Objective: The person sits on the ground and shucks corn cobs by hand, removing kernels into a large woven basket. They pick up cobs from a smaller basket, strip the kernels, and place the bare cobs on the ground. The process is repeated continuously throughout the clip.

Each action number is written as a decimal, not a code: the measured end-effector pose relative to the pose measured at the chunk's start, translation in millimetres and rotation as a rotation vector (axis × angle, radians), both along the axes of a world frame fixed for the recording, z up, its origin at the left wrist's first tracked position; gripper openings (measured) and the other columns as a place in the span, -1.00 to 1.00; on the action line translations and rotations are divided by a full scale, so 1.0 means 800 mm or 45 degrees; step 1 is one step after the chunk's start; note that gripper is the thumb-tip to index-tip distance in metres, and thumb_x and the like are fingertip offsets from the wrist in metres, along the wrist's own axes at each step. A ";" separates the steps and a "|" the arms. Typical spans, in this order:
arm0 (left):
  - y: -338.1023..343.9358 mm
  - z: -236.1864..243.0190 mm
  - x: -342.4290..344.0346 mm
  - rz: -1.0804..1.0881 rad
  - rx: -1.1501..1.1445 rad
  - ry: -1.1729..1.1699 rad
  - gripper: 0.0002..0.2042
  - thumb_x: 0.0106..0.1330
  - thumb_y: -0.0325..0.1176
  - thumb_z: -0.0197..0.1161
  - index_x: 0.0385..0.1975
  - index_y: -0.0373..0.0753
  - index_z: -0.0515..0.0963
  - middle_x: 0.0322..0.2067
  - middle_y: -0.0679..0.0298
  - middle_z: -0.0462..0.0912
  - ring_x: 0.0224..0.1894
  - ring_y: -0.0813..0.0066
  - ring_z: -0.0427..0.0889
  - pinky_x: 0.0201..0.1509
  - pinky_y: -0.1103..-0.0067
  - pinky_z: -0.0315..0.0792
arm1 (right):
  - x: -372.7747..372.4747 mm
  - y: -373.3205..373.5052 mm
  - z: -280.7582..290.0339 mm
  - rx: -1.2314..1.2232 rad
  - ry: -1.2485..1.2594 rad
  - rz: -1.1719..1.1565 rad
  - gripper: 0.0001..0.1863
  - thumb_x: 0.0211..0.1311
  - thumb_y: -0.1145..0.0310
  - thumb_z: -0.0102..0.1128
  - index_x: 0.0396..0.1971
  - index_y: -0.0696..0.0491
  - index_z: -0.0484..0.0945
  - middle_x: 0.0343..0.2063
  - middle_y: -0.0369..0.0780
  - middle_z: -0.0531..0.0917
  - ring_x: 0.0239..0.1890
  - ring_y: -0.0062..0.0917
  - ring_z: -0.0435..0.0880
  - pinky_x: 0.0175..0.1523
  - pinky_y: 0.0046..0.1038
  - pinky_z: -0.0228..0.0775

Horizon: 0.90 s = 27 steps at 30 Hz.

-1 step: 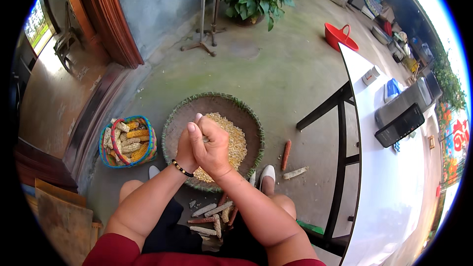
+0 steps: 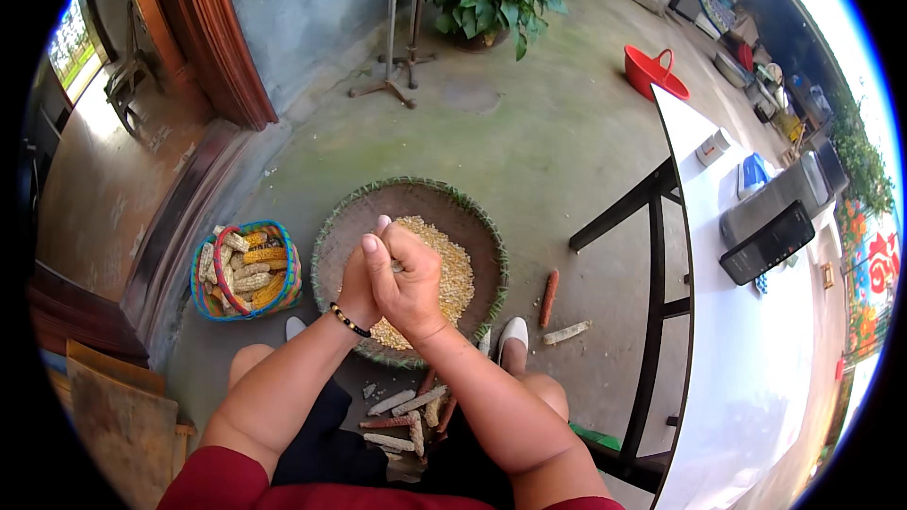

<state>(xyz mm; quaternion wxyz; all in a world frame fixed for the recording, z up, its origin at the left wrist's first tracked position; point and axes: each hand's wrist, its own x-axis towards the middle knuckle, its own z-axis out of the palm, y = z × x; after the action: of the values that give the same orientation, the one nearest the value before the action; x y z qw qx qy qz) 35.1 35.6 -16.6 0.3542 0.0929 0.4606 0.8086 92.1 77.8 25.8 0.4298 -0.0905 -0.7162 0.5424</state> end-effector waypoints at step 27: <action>-0.010 0.003 0.008 -0.159 -0.763 1.017 -0.38 0.42 0.01 -0.21 -0.68 -0.42 0.48 -0.72 -0.12 0.45 -0.57 -0.09 0.50 -0.47 0.25 0.33 | 0.009 0.039 0.008 -0.767 0.074 -0.001 -0.53 0.38 0.16 -0.07 -0.74 0.07 0.24 -0.75 -0.29 0.31 -0.65 -0.61 0.29 -0.51 -0.55 0.15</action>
<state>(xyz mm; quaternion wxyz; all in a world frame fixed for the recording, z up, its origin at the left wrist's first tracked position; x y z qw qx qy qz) 41.2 27.3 -13.9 0.2090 0.3165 0.7657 0.5195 99.6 109.0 32.3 0.4041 -0.1987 -0.5103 0.7327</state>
